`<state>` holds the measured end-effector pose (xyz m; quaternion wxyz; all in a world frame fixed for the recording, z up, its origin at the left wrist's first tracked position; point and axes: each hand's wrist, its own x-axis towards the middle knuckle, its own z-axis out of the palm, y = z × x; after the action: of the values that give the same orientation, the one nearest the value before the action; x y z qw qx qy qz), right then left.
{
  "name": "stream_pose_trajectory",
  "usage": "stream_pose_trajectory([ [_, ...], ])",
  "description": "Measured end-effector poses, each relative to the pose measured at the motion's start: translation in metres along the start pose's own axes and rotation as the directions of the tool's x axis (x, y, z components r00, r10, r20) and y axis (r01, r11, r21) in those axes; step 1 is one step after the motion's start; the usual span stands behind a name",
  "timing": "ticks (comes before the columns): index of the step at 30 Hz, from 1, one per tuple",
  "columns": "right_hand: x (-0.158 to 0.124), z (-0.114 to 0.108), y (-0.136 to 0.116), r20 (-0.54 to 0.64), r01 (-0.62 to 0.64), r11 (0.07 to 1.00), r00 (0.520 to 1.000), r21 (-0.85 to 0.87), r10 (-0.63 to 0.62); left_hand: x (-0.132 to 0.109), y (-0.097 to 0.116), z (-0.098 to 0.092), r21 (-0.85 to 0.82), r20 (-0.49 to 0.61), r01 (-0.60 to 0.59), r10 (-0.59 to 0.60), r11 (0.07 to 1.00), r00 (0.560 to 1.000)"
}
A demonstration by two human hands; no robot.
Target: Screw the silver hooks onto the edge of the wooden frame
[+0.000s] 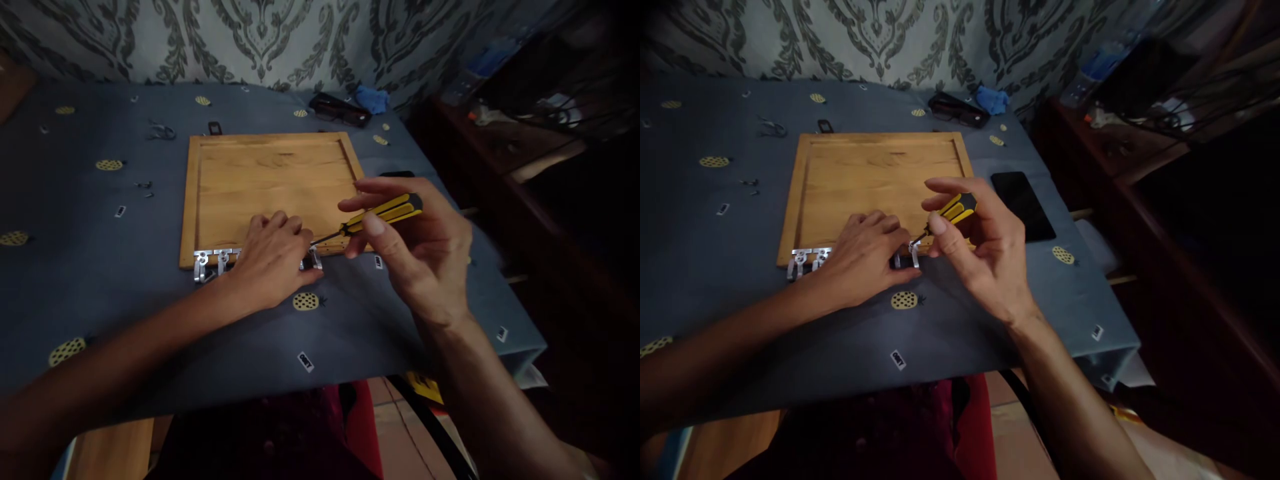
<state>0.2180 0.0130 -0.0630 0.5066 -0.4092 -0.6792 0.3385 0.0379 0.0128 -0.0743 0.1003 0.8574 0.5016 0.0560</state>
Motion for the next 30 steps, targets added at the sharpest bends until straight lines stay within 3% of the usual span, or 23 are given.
stream_pose_trajectory([
  [9,0.008,0.005,-0.005,0.006,-0.009,1.000,1.000,0.023,0.009,-0.001,-0.002,0.004,-0.011,-0.019,-0.016,0.016,1.000,1.000],
  [21,0.009,0.020,0.001,-0.151,0.051,0.998,0.987,-0.022,-0.054,0.000,-0.001,0.001,-0.022,0.009,0.001,-0.001,1.000,1.000],
  [30,0.006,0.015,0.000,-0.095,0.097,0.993,0.990,-0.070,-0.103,0.000,0.000,0.000,-0.014,0.023,0.005,-0.004,1.000,1.000],
])
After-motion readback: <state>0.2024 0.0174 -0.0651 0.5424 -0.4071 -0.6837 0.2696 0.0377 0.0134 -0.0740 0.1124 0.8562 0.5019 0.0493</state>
